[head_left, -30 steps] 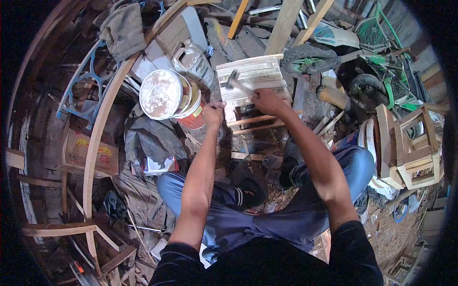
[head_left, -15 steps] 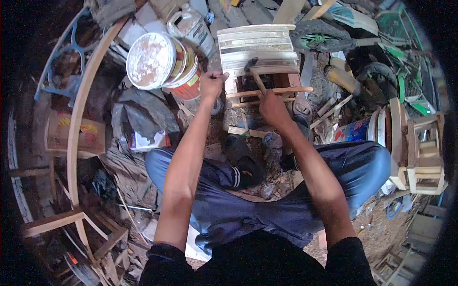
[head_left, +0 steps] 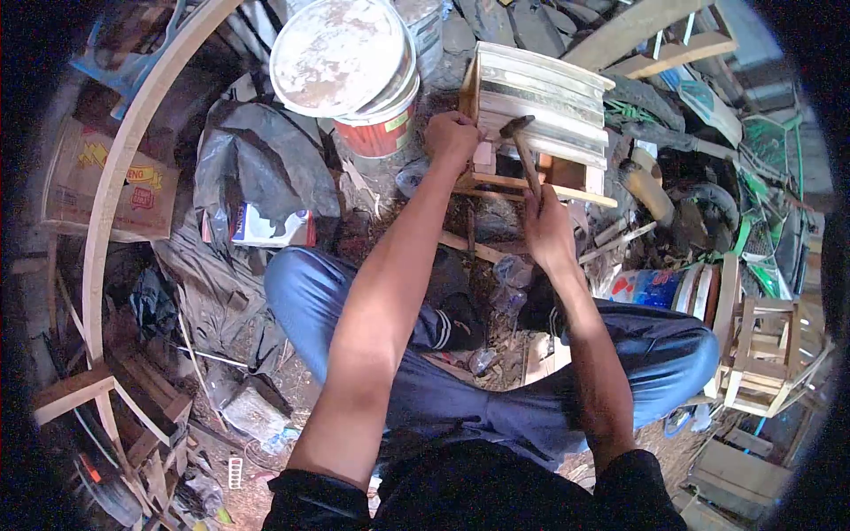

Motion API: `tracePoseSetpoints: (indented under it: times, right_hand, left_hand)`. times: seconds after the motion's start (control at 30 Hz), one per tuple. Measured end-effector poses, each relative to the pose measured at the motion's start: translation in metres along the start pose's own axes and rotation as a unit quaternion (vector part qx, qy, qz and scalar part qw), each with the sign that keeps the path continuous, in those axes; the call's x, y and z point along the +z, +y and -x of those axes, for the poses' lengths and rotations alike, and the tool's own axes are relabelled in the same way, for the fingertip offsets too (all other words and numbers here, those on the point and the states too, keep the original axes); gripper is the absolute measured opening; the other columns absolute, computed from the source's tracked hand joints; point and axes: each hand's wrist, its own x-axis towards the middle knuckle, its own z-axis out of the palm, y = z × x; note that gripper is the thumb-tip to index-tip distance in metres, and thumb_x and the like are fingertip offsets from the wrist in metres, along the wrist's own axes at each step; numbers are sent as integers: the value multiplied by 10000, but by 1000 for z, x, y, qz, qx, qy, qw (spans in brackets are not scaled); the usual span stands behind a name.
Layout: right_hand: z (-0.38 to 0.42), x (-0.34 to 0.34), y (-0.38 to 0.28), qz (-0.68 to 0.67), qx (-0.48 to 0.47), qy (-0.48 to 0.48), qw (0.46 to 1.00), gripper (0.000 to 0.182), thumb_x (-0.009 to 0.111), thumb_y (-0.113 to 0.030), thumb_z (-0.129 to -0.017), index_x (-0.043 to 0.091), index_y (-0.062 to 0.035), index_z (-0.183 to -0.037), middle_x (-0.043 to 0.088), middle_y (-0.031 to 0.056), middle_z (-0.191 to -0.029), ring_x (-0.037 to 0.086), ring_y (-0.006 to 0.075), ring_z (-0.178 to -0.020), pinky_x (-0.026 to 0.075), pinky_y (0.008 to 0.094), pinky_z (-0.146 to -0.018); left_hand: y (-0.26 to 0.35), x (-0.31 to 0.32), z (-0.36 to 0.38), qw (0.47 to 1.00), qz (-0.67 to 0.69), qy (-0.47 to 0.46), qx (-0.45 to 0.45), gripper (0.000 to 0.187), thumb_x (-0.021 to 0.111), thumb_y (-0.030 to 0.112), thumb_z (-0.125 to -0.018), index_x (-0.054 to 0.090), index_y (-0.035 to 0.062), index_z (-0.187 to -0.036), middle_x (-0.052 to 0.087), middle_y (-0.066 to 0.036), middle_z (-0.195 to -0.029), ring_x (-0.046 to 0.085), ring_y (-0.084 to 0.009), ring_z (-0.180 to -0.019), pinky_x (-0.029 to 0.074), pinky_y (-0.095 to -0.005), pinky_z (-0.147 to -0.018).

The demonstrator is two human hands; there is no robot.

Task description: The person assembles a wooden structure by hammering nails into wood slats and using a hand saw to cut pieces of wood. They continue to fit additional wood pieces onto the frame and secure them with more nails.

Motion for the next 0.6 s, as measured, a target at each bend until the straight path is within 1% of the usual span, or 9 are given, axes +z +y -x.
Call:
tracePoseSetpoints:
  times: [0.07, 0.1, 0.2, 0.23, 0.37, 0.47, 0.53, 0.57, 0.6]
  right_hand:
    - [2, -2, 1, 41, -31, 57, 997, 210, 483, -208, -924, 498, 1, -912, 568, 301, -697, 567, 483, -729, 413, 532, -577]
    - [4, -9, -10, 50, -7, 46, 998, 189, 493, -189, -918, 485, 0, -925, 562, 295, -662, 572, 476, -705, 420, 524, -565]
    - [5, -8, -15, 30, -18, 68, 997, 174, 485, -175, -918, 467, -7, -958, 557, 294, -645, 571, 477, -691, 415, 523, -545]
    - [4, -3, -9, 22, -3, 43, 999, 211, 462, -222, -946, 478, -12, -956, 556, 294, -684, 556, 479, -706, 416, 482, -571]
    - [-6, 0, 7, 46, -16, 16, 999, 214, 452, -221, -949, 474, -8, -958, 548, 306, -679, 554, 485, -717, 416, 486, -576]
    - [-1, -18, -19, -21, -32, 99, 994, 124, 459, -145, -921, 442, -22, -923, 547, 279, -606, 554, 484, -632, 387, 525, -496]
    - [1, -9, -7, -14, -33, 113, 993, 140, 468, -154, -917, 440, -17, -912, 558, 287, -638, 562, 483, -664, 403, 537, -523]
    - [-1, 4, 11, 24, -39, 67, 997, 162, 470, -173, -919, 441, -13, -915, 562, 293, -662, 562, 486, -679, 410, 544, -537]
    - [-3, 3, 7, 62, -49, 21, 997, 185, 471, -191, -921, 443, -9, -918, 567, 300, -685, 562, 488, -695, 417, 550, -550]
  left_hand:
    - [8, -7, 5, 1000, -22, -11, 1, 184, 812, 197, -594, 691, 91, -682, 683, -116, -781, 652, -280, -749, 513, -401, -696]
    - [11, -9, 6, 999, -39, -6, 9, 178, 808, 196, -597, 693, 93, -688, 685, -112, -785, 654, -284, -751, 515, -398, -697]
    - [13, -7, 12, 998, -52, -3, 21, 168, 798, 202, -608, 698, 100, -698, 686, -105, -791, 657, -290, -747, 518, -395, -697]
    - [14, -7, 11, 999, -49, 4, 24, 164, 792, 209, -616, 701, 105, -703, 687, -102, -793, 658, -291, -741, 520, -396, -698]
    - [14, -7, 8, 995, -92, 19, 39, 150, 782, 218, -634, 703, 115, -709, 689, -100, -804, 659, -286, -745, 520, -399, -704]
    - [12, -8, 12, 997, -74, 4, 23, 159, 789, 230, -629, 706, 124, -714, 691, -91, -819, 657, -274, -776, 516, -393, -719]
    - [10, -6, 7, 996, -88, -4, -23, 179, 799, 245, -619, 705, 130, -719, 692, -85, -823, 655, -264, -796, 506, -388, -735]
    - [10, -5, 7, 996, -87, -3, -17, 179, 799, 245, -619, 705, 130, -719, 692, -85, -823, 655, -264, -796, 506, -388, -735]
    - [11, -8, 9, 997, -82, -6, -9, 188, 802, 252, -617, 704, 133, -724, 691, -84, -818, 654, -264, -797, 503, -390, -739]
